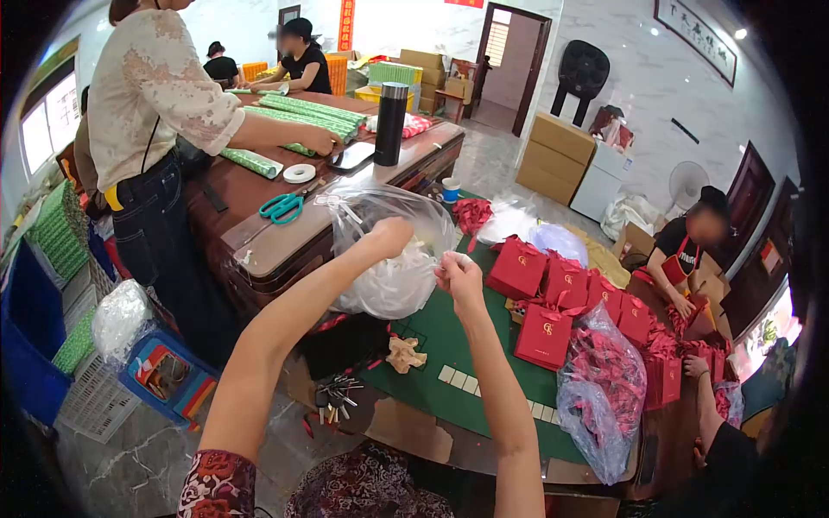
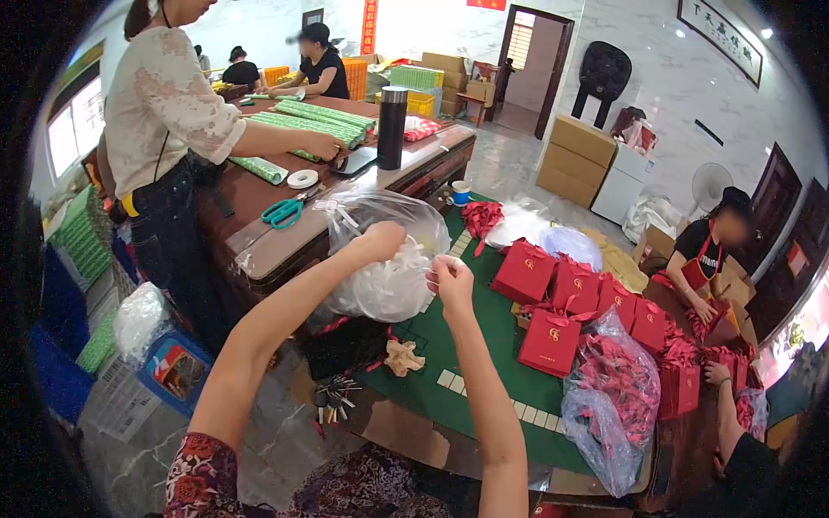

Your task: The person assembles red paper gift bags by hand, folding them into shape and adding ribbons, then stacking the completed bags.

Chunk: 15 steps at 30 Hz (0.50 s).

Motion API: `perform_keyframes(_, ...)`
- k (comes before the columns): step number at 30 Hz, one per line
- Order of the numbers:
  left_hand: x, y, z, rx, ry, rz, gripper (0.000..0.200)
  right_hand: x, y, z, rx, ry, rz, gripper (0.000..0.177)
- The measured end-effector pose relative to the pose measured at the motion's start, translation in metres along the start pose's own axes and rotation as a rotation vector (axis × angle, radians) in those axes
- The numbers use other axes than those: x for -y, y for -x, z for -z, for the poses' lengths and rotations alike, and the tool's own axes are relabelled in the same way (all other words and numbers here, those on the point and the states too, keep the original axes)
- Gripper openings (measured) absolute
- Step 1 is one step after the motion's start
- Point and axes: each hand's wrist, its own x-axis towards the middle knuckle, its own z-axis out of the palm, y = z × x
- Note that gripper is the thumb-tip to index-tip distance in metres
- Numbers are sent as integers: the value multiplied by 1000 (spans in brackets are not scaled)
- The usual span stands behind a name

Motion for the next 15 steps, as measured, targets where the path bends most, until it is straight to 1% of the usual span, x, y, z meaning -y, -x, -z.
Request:
perform_keyframes(1,-6,3,5,-53,-13,41,20,0,1,0,1,-2,4,23)
perform_keyframes(2,-13,7,9,-56,-14,39,20,1,2,1,0,-5,10,22)
perform_keyframes(4,-25,12,10,-24,-150,-14,21,2,4,2,3,5,9,22)
perform_keyframes(5,-29,13,11,-22,-148,-18,21,2,6,3,9,13,6,22)
perform_keyframes(7,-35,17,15,-78,88,27,30,3,7,6,7,15,6,23)
perform_keyframes(8,-38,20,17,-75,88,26,30,3,7,8,9,17,7,23)
perform_keyframes(10,-43,31,23,-293,218,36,36,1,4,11,7,-28,-3,21)
perform_keyframes(12,-45,39,32,-297,188,51,36,-1,5,10,3,-125,-6,20)
perform_keyframes(13,-46,42,36,-307,159,64,37,-1,7,10,-1,-127,-8,20)
perform_keyframes(15,-49,53,37,-308,197,54,36,-1,10,9,4,-126,-25,22)
